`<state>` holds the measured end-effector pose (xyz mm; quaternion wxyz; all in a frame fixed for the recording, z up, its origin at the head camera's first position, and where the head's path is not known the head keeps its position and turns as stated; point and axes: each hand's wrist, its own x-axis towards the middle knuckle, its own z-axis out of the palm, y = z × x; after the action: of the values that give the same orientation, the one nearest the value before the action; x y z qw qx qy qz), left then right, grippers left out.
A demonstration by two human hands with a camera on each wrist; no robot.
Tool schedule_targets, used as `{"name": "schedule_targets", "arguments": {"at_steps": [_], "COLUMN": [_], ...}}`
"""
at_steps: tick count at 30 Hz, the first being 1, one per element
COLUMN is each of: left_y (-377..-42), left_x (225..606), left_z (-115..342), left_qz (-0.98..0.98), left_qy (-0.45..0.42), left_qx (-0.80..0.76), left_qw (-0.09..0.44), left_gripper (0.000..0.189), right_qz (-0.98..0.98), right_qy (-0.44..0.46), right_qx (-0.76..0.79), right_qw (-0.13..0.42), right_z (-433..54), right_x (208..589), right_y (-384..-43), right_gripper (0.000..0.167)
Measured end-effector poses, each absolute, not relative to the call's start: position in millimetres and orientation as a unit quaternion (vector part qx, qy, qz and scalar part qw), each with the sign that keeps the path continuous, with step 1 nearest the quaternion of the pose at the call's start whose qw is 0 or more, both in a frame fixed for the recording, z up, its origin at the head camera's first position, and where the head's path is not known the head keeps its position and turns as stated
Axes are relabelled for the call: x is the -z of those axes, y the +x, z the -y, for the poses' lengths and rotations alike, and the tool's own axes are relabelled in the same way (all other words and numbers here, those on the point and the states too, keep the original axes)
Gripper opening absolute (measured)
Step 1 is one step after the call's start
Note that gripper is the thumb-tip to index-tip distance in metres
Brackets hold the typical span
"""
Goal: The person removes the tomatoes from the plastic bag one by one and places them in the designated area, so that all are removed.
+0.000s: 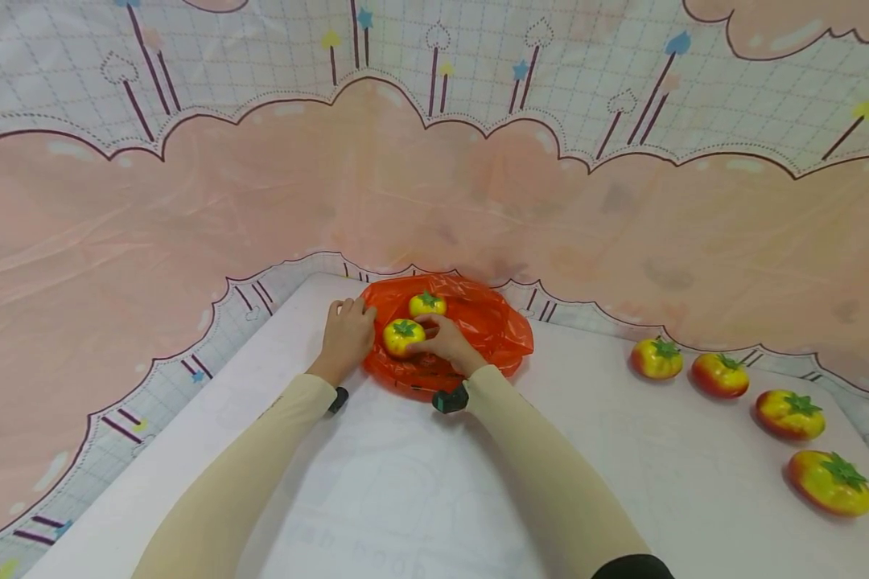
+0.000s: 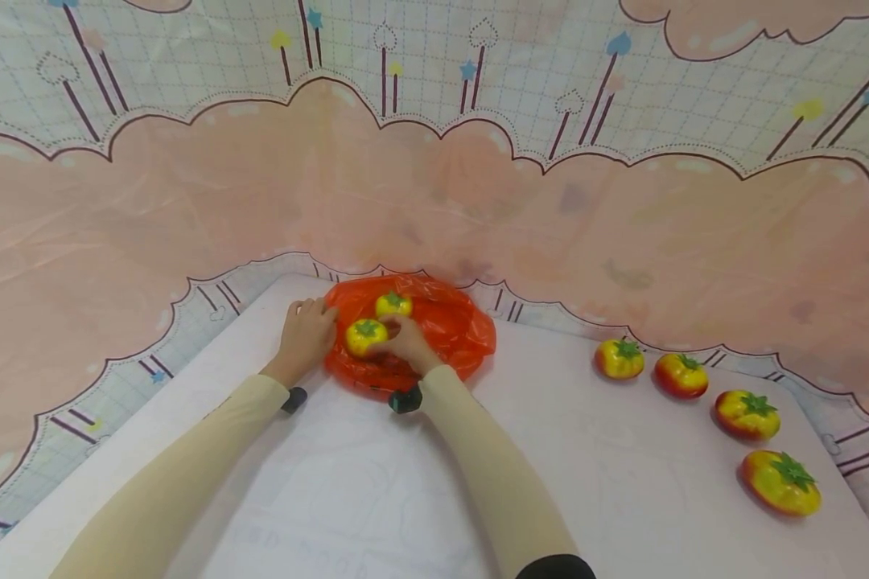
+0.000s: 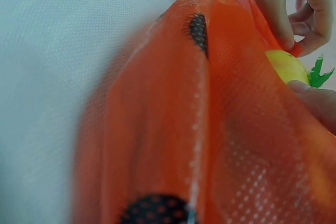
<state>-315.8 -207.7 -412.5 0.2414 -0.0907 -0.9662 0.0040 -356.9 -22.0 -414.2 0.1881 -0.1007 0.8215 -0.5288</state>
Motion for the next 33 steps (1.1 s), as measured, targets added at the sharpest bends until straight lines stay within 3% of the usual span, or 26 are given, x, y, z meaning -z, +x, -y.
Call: {"name": "schedule_targets", "arguments": {"at_steps": [33], "left_y": [-312], "left_x": [407], "left_z": [206], "left_qz": [0.972], "left_qy": [-0.081], "left_qx": [-0.014], "left_qw": [0.219], "left_gripper": [0.023], "right_qz": [-0.768], "right_qy": [-0.088], "right_qx": [0.589], "right_qw": [0.235], "right_z": [4], "right_x": [416], "right_y": [-355], "right_gripper": [0.062]}}
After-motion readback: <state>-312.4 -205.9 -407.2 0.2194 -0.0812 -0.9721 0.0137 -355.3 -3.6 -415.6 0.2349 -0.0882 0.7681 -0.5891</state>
